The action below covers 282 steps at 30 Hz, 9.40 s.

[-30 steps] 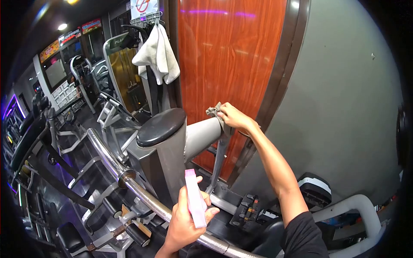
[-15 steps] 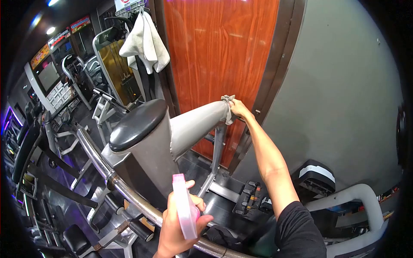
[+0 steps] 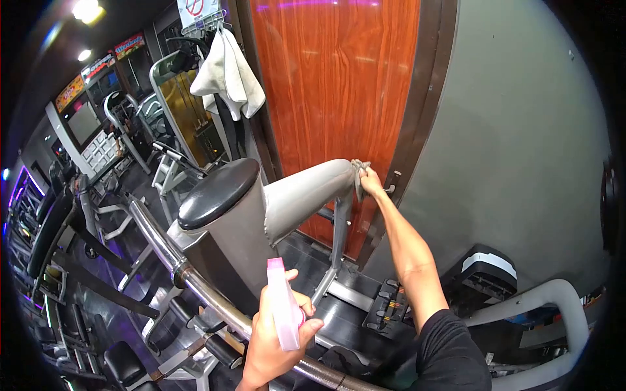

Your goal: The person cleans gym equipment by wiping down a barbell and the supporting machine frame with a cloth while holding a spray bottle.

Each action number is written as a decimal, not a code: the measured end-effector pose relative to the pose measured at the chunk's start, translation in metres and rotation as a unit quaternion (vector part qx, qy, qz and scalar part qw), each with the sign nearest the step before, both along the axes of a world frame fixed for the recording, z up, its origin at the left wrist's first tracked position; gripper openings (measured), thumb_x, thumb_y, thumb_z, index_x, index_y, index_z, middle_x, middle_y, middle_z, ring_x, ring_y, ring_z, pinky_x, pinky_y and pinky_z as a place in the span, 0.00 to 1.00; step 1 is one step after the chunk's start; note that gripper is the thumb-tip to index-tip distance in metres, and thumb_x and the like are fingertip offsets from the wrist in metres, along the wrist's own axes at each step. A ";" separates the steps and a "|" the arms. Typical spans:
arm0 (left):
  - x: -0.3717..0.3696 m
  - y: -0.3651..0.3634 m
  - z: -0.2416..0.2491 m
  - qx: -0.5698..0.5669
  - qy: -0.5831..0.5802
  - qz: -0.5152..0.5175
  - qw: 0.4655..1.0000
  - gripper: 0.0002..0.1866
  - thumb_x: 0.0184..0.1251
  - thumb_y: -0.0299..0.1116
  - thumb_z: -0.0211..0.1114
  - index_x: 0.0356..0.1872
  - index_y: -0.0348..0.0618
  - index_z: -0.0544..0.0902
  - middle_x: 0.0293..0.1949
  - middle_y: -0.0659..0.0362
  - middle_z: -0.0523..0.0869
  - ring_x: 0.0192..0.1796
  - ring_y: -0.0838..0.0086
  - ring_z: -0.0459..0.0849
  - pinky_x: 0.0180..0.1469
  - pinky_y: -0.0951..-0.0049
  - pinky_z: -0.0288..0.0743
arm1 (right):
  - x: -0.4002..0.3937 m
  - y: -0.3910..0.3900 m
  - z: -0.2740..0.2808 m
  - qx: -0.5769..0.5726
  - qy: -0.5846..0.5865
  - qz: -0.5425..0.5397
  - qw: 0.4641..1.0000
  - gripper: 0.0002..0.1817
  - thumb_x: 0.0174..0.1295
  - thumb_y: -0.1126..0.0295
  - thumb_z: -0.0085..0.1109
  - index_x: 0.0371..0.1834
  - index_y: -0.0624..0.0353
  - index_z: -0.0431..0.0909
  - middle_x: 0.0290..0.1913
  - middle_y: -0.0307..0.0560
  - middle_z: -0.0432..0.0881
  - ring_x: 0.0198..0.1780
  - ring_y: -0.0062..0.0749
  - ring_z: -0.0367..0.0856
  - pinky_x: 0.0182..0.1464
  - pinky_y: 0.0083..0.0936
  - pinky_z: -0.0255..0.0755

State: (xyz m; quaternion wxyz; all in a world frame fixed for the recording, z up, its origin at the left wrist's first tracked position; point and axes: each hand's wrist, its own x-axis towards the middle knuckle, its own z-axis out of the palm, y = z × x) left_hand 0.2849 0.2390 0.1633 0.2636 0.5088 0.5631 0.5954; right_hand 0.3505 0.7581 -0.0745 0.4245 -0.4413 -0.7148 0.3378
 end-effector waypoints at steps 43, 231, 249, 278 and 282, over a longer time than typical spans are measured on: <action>-0.002 0.000 0.002 -0.004 -0.017 -0.034 0.999 0.35 0.60 0.24 0.67 0.66 0.36 0.58 0.32 0.57 0.77 0.40 0.71 0.79 0.49 0.70 0.73 | -0.007 -0.327 0.245 0.290 0.015 0.212 0.933 0.25 0.50 0.82 0.60 0.55 0.55 0.79 0.50 0.52 0.77 0.54 0.47 0.75 0.58 0.35 0.70; -0.001 -0.001 -0.002 0.126 -0.062 0.050 0.989 0.36 0.66 0.35 0.65 0.66 0.32 0.54 0.31 0.57 0.77 0.39 0.69 0.78 0.50 0.65 0.72 | -0.024 -0.363 0.126 -0.476 0.542 0.294 0.627 0.14 0.73 0.62 0.48 0.54 0.58 0.72 0.52 0.43 0.80 0.55 0.30 0.78 0.57 0.32 0.73; 0.000 -0.001 -0.006 0.141 -0.091 0.048 0.985 0.37 0.64 0.31 0.68 0.66 0.32 0.55 0.32 0.57 0.77 0.40 0.69 0.78 0.50 0.65 0.72 | -0.044 -0.349 0.180 0.412 0.118 0.122 0.895 0.31 0.45 0.79 0.58 0.58 0.52 0.76 0.58 0.61 0.72 0.67 0.62 0.63 0.71 0.48 0.56; -0.004 0.001 -0.004 0.118 -0.059 0.027 0.991 0.32 0.65 0.24 0.64 0.66 0.32 0.58 0.33 0.58 0.77 0.39 0.74 0.78 0.48 0.72 0.73 | -0.036 -0.212 0.183 0.227 0.059 0.014 0.972 0.09 0.56 0.68 0.59 0.35 0.62 0.79 0.40 0.57 0.81 0.46 0.55 0.80 0.47 0.44 0.73; -0.004 0.000 -0.004 0.122 -0.075 0.018 0.990 0.32 0.64 0.27 0.65 0.65 0.31 0.59 0.32 0.58 0.78 0.38 0.75 0.78 0.47 0.73 0.73 | -0.041 -0.320 0.234 0.345 0.099 0.133 0.924 0.21 0.47 0.72 0.63 0.48 0.54 0.80 0.49 0.49 0.79 0.56 0.48 0.75 0.59 0.39 0.72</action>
